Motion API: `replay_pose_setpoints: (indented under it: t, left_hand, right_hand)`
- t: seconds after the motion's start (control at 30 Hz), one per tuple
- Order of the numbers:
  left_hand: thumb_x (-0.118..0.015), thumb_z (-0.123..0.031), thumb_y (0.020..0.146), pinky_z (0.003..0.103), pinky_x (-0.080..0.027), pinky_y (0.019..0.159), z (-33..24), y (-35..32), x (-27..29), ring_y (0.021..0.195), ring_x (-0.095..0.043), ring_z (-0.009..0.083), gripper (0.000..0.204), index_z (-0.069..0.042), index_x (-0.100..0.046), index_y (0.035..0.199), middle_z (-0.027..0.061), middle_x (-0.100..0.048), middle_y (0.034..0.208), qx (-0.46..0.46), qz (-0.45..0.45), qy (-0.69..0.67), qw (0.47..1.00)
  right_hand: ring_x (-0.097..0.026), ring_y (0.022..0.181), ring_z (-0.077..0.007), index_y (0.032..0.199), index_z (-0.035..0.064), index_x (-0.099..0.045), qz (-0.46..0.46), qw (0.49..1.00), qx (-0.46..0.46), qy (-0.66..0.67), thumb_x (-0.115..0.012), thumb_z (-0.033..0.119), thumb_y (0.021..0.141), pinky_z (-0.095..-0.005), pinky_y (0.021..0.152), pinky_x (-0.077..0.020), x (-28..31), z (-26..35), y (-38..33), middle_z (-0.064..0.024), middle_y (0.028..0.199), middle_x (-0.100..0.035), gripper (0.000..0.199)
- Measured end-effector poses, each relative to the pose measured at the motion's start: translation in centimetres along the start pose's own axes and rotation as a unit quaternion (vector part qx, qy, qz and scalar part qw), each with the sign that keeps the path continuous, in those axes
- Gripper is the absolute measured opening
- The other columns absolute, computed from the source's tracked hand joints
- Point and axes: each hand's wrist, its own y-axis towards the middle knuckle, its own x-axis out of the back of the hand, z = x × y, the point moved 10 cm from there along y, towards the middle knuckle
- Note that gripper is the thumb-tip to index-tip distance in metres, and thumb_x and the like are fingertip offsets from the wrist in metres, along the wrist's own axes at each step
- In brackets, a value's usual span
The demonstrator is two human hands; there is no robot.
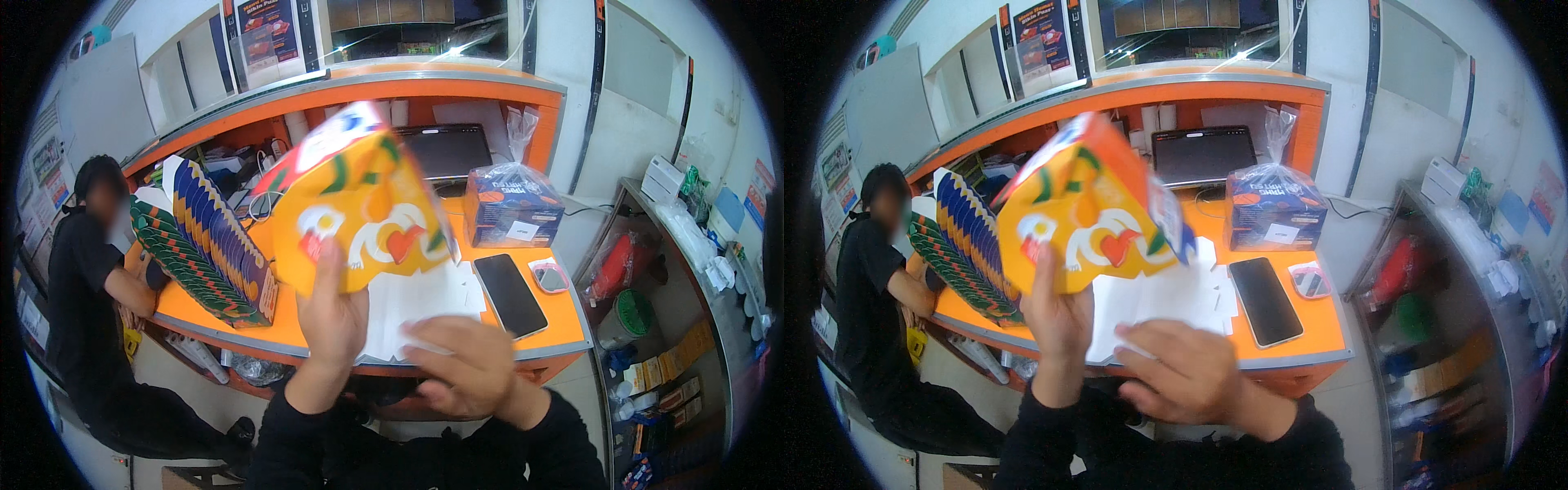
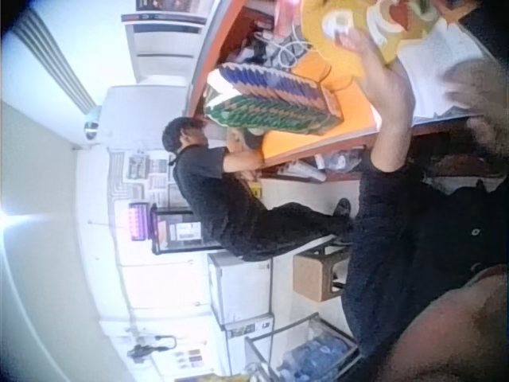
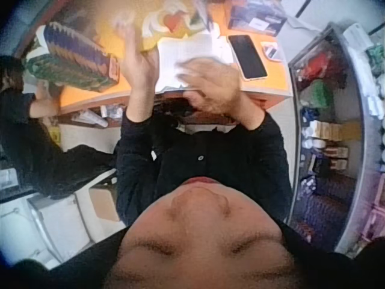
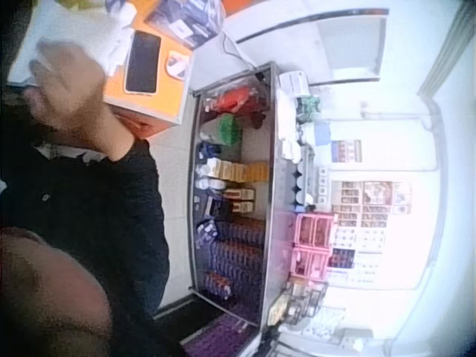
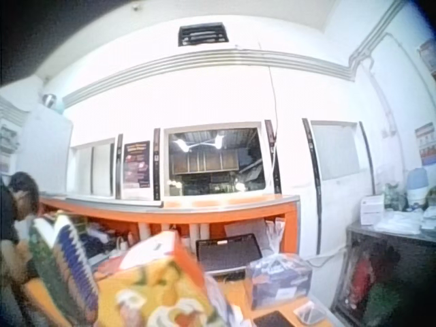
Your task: The person folds white paper sheets into box shapes and inserts them into colorful printed covers. The person repeatedly picks up a sheet, folds it, and places it into a cover, then stacks the assembled units on the counter.
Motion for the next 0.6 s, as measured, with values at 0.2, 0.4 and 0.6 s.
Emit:
replay_pose_setpoints:
  t: [0.2,0.4,0.6]
  left_hand:
    - [-0.061,-0.030,0.087,0.047,-0.032,0.105,3.3,-9.3,3.2,0.127,-0.038,0.0315,0.067,-0.002,-0.027,0.137,0.0172,-0.034,0.139,-0.098,0.005,0.162,0.982]
    - [-0.069,-0.038,0.071,0.048,-0.034,0.104,5.3,-10.2,4.6,0.126,-0.039,0.0349,0.084,-0.002,-0.030,0.137,0.0195,-0.040,0.136,0.231,0.057,0.018,0.971]
    - [-0.067,-0.031,0.072,0.046,-0.034,0.103,5.0,-10.5,5.2,0.126,-0.040,0.0346,0.078,-0.003,-0.032,0.136,0.0185,-0.040,0.136,0.242,0.048,-0.017,0.969]
  right_hand:
    - [-0.056,0.106,-0.0203,0.117,0.0002,-0.052,-0.156,0.724,-0.325,0.588,-0.056,0.030,0.092,-0.0304,0.093,-0.0444,-7.6,-8.6,-4.5,-0.0110,0.117,-0.058,0.039]
    - [-0.065,0.083,-0.0185,0.106,0.0003,-0.058,0.056,0.736,-0.395,0.547,-0.057,0.024,0.091,-0.0267,0.065,-0.0529,-8.7,-9.0,-5.7,-0.0100,0.105,-0.064,0.028]
    - [-0.062,0.091,-0.0249,0.105,-0.0001,-0.062,-0.141,0.982,-0.109,-0.056,-0.072,0.019,0.078,-0.0314,0.070,-0.0498,1.8,-4.6,-0.7,-0.0193,0.110,-0.060,0.035]
